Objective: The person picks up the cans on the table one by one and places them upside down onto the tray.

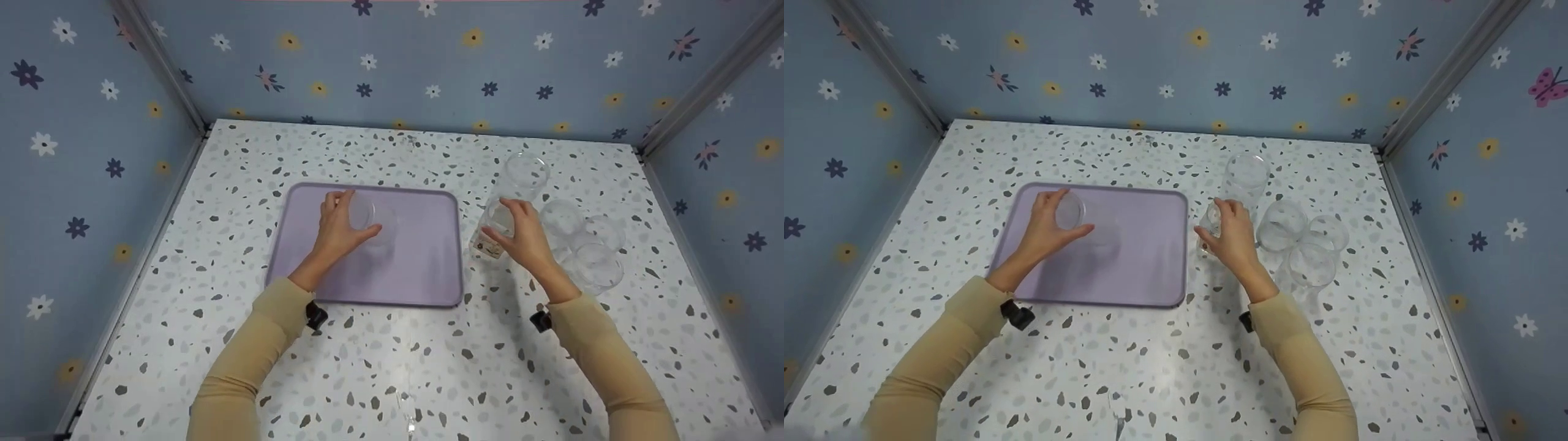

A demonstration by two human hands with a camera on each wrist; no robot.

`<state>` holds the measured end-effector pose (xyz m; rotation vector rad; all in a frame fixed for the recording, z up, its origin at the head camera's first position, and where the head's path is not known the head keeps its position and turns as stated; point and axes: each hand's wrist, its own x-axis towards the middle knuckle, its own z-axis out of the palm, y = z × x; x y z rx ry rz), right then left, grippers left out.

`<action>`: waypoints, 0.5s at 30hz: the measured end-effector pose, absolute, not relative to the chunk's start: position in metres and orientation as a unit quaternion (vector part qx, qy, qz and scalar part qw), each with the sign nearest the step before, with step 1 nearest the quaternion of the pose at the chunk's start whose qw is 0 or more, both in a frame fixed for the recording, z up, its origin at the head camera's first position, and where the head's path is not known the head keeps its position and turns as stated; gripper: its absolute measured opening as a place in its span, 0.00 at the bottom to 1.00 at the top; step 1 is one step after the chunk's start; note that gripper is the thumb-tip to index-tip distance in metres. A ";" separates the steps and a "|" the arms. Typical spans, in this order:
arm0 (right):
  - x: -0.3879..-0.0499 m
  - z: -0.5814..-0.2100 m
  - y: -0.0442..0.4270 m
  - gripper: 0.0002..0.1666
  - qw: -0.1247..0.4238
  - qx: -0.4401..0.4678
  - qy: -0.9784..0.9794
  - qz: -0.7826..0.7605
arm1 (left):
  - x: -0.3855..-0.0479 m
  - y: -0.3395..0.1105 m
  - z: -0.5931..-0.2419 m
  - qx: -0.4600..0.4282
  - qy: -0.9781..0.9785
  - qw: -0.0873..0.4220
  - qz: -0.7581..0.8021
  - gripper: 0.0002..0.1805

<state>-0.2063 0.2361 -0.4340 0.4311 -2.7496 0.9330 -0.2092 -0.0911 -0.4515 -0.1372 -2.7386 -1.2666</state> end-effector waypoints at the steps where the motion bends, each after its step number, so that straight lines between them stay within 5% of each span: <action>1: -0.208 -0.433 0.237 0.36 0.099 0.146 -0.934 0.311 | -0.212 -0.093 -0.451 -0.043 -0.909 0.057 -0.410 0.45; 15: -0.223 -0.430 0.238 0.41 0.046 0.118 -0.963 0.238 | -0.247 -0.124 -0.441 -0.017 -0.956 0.022 -0.292 0.48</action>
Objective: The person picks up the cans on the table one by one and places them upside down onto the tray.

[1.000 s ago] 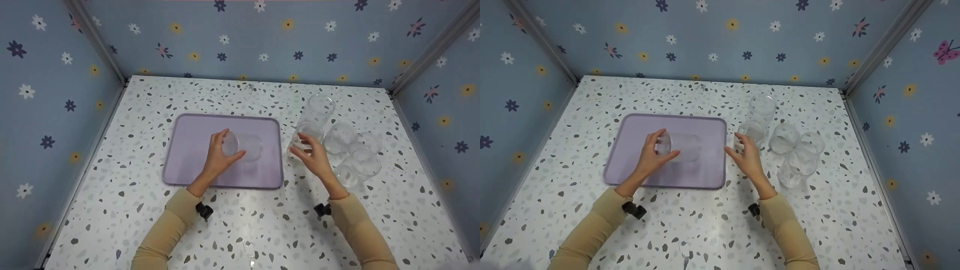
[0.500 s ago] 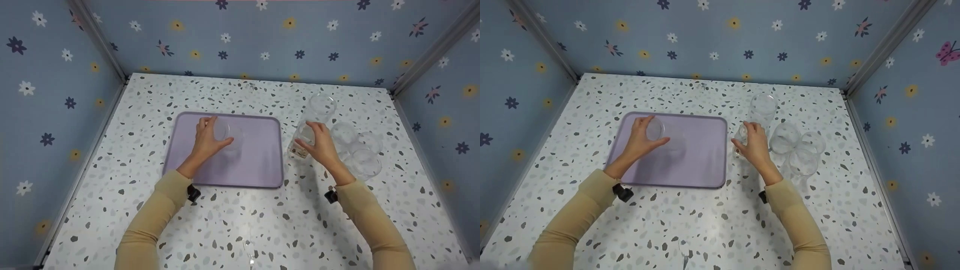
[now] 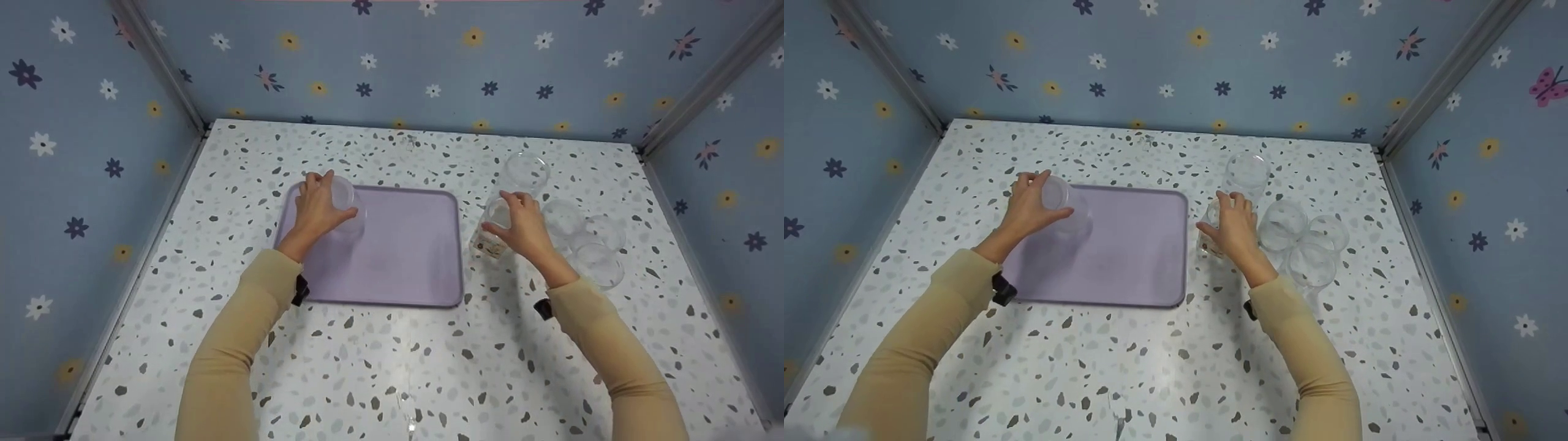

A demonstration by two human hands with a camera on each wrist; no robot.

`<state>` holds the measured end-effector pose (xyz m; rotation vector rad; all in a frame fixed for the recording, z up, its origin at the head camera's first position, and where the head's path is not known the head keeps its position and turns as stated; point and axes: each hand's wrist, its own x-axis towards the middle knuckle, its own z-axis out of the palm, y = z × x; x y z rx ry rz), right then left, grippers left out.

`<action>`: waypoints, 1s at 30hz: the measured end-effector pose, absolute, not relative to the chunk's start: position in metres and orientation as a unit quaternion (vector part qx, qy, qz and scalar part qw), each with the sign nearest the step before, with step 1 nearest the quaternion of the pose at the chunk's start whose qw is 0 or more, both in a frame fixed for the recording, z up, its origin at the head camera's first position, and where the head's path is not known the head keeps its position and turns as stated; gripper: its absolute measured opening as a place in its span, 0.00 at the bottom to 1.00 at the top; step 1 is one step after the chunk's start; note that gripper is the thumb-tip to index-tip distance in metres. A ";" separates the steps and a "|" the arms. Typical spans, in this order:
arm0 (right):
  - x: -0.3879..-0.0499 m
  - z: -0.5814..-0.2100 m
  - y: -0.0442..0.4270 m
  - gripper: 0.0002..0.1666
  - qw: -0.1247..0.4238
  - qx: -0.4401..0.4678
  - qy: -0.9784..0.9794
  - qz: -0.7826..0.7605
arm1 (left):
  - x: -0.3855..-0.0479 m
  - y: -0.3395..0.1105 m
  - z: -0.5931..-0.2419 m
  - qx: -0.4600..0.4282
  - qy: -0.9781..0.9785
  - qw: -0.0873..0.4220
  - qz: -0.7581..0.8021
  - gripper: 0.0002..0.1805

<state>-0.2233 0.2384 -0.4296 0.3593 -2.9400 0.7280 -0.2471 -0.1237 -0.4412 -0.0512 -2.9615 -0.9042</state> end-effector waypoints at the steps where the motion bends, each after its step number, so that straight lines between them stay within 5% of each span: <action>1: -0.224 -0.430 0.239 0.41 0.040 0.115 -0.965 0.233 | -0.249 -0.125 -0.441 -0.015 -0.957 0.022 -0.287 0.48; 30: -0.243 -0.422 0.237 0.54 -0.118 0.012 -0.975 0.187 | -0.293 -0.159 -0.453 0.038 -0.973 -0.011 -0.228 0.49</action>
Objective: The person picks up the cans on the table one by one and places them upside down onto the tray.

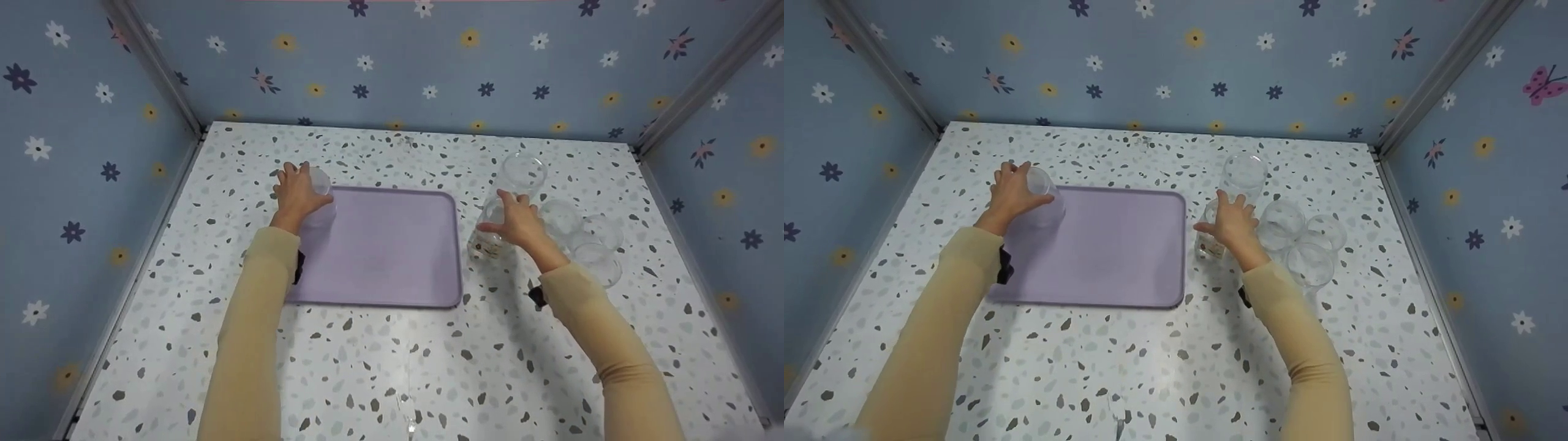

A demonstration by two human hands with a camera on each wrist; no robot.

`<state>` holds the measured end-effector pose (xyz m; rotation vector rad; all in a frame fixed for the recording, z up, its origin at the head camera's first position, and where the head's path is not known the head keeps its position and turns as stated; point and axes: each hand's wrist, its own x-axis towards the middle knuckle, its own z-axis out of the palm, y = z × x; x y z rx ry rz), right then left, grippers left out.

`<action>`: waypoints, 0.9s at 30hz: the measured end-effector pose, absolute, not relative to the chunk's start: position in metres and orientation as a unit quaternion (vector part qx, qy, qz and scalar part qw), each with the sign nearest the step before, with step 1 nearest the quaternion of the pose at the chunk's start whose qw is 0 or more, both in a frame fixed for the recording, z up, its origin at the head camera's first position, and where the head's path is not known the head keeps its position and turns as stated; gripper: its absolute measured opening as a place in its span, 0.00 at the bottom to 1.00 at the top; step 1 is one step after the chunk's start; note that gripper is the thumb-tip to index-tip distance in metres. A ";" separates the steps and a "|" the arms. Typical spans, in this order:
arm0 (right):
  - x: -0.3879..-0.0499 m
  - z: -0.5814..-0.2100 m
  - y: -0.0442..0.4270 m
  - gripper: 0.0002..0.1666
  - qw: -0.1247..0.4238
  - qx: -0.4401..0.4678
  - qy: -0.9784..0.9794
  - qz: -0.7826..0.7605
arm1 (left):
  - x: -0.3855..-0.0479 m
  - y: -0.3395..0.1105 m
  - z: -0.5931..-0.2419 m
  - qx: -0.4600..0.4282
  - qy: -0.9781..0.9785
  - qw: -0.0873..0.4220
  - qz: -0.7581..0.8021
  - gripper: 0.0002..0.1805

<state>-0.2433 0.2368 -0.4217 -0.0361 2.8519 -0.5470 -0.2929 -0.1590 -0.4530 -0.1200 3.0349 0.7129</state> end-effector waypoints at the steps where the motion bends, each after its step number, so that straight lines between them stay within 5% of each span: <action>1: -0.244 -0.422 0.236 0.54 0.121 -0.012 0.975 -0.188 | -0.294 -0.161 -0.454 -0.042 0.973 0.013 0.229 0.49; 27: -0.250 -0.427 0.234 0.49 0.131 -0.004 0.976 -0.176 | -0.309 -0.166 -0.453 -0.067 0.969 0.085 0.223 0.48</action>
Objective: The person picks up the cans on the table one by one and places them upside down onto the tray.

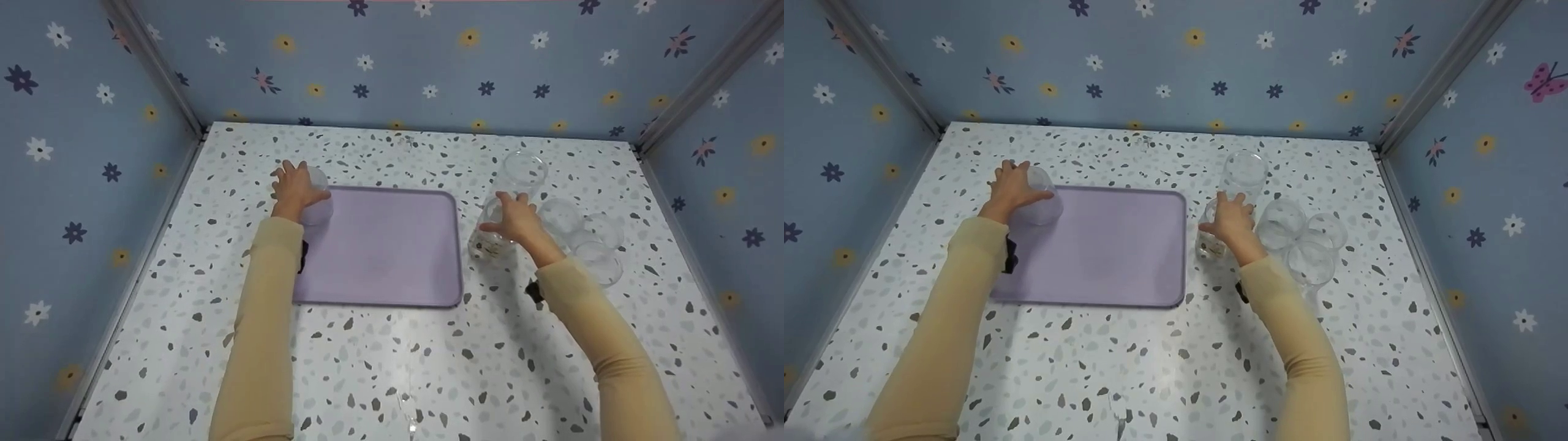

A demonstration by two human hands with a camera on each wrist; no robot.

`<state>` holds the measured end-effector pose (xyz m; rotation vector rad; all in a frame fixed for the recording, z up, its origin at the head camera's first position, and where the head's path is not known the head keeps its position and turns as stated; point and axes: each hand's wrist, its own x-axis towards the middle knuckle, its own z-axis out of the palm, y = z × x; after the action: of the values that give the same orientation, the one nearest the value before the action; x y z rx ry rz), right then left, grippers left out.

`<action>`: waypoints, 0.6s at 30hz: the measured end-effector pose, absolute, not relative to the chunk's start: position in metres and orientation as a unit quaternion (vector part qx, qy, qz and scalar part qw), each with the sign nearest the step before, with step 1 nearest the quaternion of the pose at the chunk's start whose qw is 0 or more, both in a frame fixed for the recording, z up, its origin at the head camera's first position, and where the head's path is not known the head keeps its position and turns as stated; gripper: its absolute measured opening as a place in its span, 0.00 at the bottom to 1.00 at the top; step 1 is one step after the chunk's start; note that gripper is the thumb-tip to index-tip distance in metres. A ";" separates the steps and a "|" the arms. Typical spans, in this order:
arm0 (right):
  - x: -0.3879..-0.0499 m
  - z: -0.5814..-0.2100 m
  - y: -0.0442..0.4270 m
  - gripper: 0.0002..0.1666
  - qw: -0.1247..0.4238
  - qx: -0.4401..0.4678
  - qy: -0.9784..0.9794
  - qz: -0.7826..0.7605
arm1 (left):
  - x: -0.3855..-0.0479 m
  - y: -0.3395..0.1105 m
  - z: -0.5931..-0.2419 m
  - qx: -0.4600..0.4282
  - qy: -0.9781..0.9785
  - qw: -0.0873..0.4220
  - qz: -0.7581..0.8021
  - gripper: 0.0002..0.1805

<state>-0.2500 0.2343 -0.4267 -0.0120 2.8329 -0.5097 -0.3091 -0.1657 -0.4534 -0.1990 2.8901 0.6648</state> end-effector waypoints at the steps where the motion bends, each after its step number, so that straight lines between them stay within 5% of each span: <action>1: -0.250 -0.427 0.234 0.49 0.132 -0.004 0.976 -0.176 | -0.310 -0.166 -0.454 -0.068 0.968 0.087 0.224 0.48; 18: -0.251 -0.426 0.236 0.48 0.111 -0.006 0.980 -0.164 | -0.309 -0.165 -0.453 -0.055 0.974 0.085 0.205 0.49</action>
<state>-0.2509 0.2358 -0.4258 -0.0189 2.8784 -0.4803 -0.3091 -0.1651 -0.4529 -0.1647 2.9033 0.6099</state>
